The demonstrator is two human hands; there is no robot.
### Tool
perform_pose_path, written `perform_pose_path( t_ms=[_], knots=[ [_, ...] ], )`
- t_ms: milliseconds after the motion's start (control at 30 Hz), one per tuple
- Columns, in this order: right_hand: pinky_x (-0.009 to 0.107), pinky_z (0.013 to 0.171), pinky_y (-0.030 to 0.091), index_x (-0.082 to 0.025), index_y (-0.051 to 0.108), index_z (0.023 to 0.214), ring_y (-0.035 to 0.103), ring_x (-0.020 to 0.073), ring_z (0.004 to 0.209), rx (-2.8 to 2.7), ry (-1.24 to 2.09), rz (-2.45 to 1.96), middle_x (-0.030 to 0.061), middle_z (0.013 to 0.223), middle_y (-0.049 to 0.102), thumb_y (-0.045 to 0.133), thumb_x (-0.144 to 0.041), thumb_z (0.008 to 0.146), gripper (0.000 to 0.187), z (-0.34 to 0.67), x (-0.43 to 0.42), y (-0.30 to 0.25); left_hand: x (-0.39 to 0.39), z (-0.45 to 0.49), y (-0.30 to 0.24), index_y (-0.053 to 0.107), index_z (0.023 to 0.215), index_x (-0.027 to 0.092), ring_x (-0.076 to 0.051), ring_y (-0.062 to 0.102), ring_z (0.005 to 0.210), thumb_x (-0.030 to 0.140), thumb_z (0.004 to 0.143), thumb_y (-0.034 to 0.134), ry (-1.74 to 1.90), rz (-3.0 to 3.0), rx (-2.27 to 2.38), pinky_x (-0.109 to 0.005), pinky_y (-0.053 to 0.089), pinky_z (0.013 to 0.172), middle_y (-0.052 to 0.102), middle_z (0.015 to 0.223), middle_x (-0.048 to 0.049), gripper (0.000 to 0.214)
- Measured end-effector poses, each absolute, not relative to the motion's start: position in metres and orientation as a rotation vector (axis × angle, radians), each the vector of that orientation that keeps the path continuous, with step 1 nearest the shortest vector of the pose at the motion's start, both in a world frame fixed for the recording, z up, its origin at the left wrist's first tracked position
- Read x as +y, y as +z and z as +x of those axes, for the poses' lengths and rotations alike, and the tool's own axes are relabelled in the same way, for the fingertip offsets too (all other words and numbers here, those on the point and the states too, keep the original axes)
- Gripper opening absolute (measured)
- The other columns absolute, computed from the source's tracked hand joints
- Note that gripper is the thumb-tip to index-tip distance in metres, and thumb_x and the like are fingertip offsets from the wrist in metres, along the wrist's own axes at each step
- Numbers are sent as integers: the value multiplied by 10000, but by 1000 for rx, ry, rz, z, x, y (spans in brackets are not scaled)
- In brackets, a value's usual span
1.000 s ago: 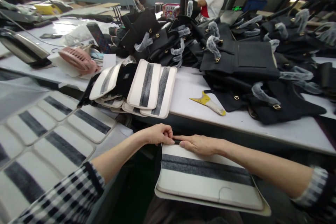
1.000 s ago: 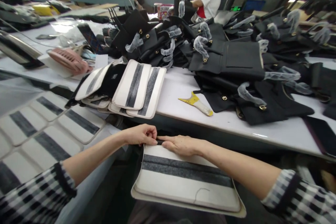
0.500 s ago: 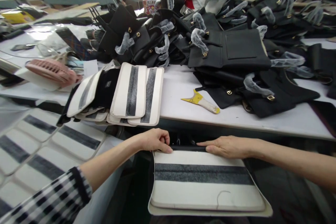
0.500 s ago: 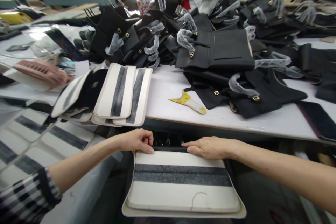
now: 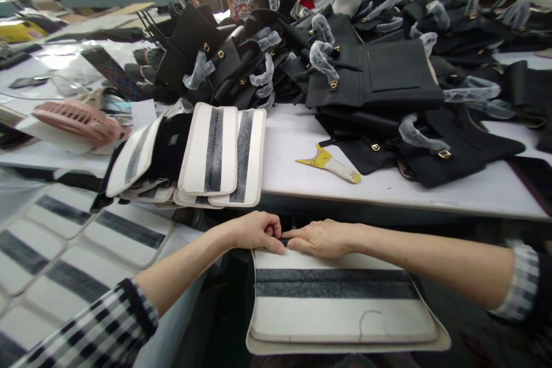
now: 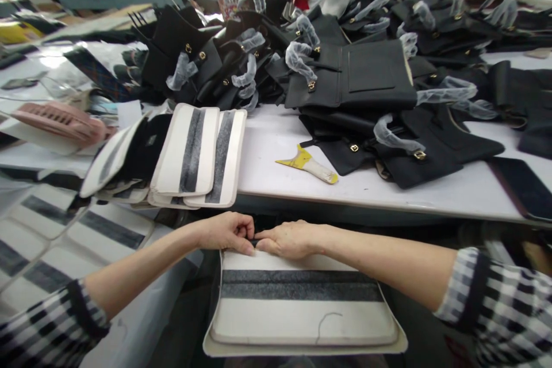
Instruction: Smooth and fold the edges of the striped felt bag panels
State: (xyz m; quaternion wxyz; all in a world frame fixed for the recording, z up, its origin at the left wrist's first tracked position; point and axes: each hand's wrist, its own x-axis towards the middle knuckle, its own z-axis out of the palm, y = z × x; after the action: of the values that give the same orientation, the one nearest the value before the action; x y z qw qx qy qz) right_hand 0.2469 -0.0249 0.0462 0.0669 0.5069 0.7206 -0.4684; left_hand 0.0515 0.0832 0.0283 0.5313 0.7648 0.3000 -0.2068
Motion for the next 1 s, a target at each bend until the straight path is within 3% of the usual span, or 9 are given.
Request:
perform_pose_path(
  t_ms=[200, 367, 467, 533, 600, 667, 733, 900, 1000],
  knots=[
    [609, 980, 396, -368, 378, 1463, 518, 404, 1248, 2067, -1536, 1643, 111, 1428, 510, 338, -590, 944, 566, 286, -48, 44, 80, 51, 34, 607, 858, 198, -109, 428, 574, 555, 600, 781, -470, 1812, 719, -220, 306, 480, 501, 638, 55, 474],
    [572, 1015, 396, -398, 351, 1464, 519, 363, 1261, 1999, -1516, 1723, 66, 1439, 504, 325, -610, 946, 561, 300, -65, 49, 73, 56, 33, 584, 853, 180, -95, 379, 559, 592, 733, 653, -387, 1727, 636, -215, 284, 483, 469, 629, 54, 435],
    [496, 1031, 413, -361, 412, 1446, 530, 325, 1257, 2101, -1498, 1700, 56, 1420, 529, 354, -594, 948, 553, 301, -66, 51, 69, 63, 31, 581, 824, 186, -104, 405, 576, 567, 715, 673, -382, 1818, 675, -219, 293, 489, 504, 642, 46, 406],
    [406, 1047, 417, -292, 483, 1415, 547, 271, 1239, 2276, -1366, 1807, 58, 1383, 566, 384, -557, 956, 539, 307, -59, 53, 68, 68, 32, 586, 819, 195, -115, 435, 590, 536, 689, 699, -397, 1884, 697, -223, 301, 493, 534, 651, 43, 382],
    [361, 1054, 407, -216, 533, 1372, 543, 245, 1222, 2407, -944, 2081, 84, 1355, 582, 409, -511, 965, 518, 318, -47, 56, 68, 71, 34, 593, 819, 203, -124, 459, 602, 516, 684, 703, -411, 1933, 692, -227, 304, 498, 548, 653, 41, 359],
    [392, 1040, 409, -165, 553, 1328, 528, 270, 1201, 2332, -420, 2304, 129, 1331, 576, 442, -473, 962, 492, 332, -29, 59, 69, 74, 36, 600, 822, 209, -128, 470, 611, 499, 676, 711, -421, 1971, 682, -231, 304, 504, 550, 655, 44, 343],
    [453, 982, 434, -134, 575, 1273, 524, 322, 1153, 2160, -158, 2376, 177, 1272, 580, 484, -458, 945, 470, 345, -11, 57, 70, 76, 37, 598, 828, 214, -128, 475, 620, 483, 674, 717, -424, 1995, 671, -233, 312, 518, 550, 665, 49, 333],
    [444, 899, 463, -85, 610, 1165, 524, 340, 1096, 1991, -222, 2454, 218, 1192, 559, 498, -419, 936, 421, 359, 18, 29, 64, 82, 39, 575, 854, 224, -132, 491, 643, 400, 731, 668, -367, 2111, 647, -250, 350, 568, 556, 716, 49, 235],
    [450, 928, 435, -91, 601, 1178, 495, 337, 1133, 1993, -253, 2478, 209, 1225, 533, 481, -384, 944, 394, 359, 23, 20, 48, 86, 47, 580, 841, 225, -157, 529, 748, 241, 755, 598, -213, 2307, 580, -278, 382, 661, 588, 816, 21, 90]
  ],
)
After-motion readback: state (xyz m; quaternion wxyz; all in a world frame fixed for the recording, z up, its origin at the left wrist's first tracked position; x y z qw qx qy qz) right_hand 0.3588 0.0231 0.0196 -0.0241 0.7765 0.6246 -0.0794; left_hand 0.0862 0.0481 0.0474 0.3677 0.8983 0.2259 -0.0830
